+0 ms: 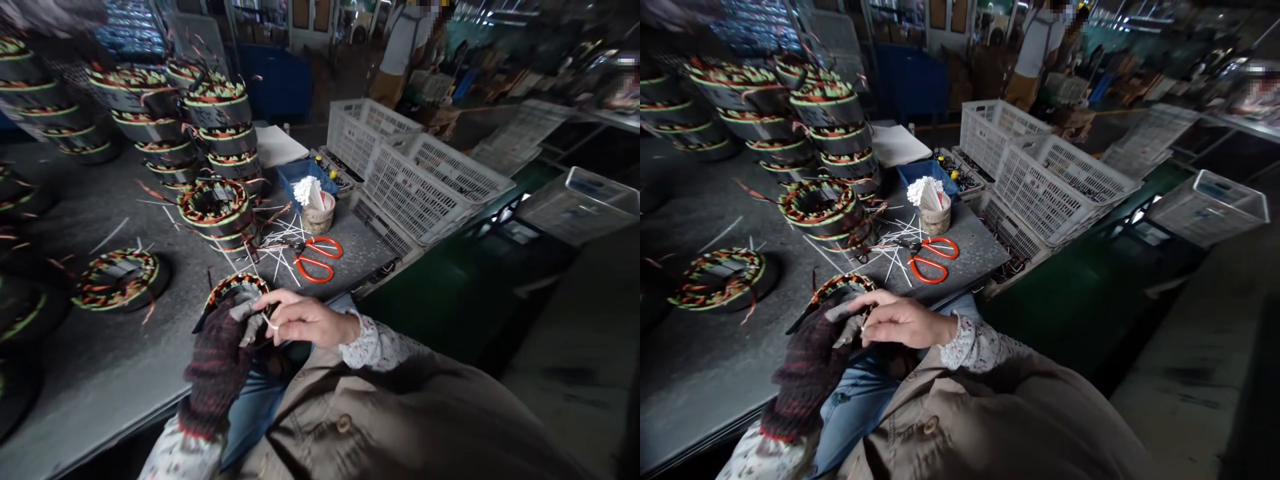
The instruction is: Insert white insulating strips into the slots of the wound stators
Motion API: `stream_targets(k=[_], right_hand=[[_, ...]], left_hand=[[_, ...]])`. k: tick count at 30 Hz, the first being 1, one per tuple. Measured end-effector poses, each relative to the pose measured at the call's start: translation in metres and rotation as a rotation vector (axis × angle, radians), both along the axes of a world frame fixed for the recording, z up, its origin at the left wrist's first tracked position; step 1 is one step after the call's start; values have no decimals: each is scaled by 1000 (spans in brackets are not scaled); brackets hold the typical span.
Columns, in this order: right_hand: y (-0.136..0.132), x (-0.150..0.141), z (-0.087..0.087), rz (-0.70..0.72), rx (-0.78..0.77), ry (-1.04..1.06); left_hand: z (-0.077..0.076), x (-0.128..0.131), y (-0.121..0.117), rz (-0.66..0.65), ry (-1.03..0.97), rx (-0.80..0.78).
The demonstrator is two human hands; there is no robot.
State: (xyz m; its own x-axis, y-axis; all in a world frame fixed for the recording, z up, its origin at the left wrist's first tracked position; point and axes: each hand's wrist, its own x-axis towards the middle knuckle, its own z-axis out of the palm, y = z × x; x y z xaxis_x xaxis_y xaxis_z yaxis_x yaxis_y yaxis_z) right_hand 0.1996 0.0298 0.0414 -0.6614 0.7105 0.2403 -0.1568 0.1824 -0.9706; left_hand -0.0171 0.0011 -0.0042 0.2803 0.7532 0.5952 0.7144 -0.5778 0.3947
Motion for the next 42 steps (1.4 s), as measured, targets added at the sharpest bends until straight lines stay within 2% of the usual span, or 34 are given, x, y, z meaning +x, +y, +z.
stream_targets(k=[2,3,6,8,10,12,15,16,18,20,22,24,26,28,32,36,39,42], right_hand=[[-3,1,-10,118,-210,28],[-6,3,-14,112,-307,24],[-13,13,-15,-107,-485,13],[-10,13,-8,-221,-528,116],[1,-1,-1,-264,-544,272],[15,-27,1,-319,-582,367],[31,-65,-4,-393,-617,330],[33,-70,-7,-387,-559,298],[33,-62,-9,-352,-300,189],[33,-34,-10,-353,66,-9],[39,6,-9,-415,375,-290],[52,45,-12,-512,507,-677],[67,71,-17,-509,536,-1044],[79,83,-23,-435,556,-1266],[90,78,-20,-361,622,-1464],[103,69,-7,-286,500,-1673],[105,78,-9,-352,465,-1664],[87,91,-23,-438,569,-1344]], left_hand=[[0,-1,0,11,-9,-51],[2,0,0,13,-23,-87],[10,7,-1,33,-71,-142],[11,12,-2,31,-94,-160],[7,15,-3,25,-89,-172],[-2,13,-2,46,-31,-95],[-12,5,0,91,89,85],[-13,2,1,96,108,112],[-8,-1,2,71,101,85],[1,1,2,34,81,47],[9,9,2,29,122,60],[13,16,4,66,233,108],[12,21,7,85,349,109],[8,22,10,111,400,110],[8,18,9,106,467,68],[13,9,4,67,487,49],[16,-2,-1,41,499,21],[18,-14,-4,-15,507,-13]])
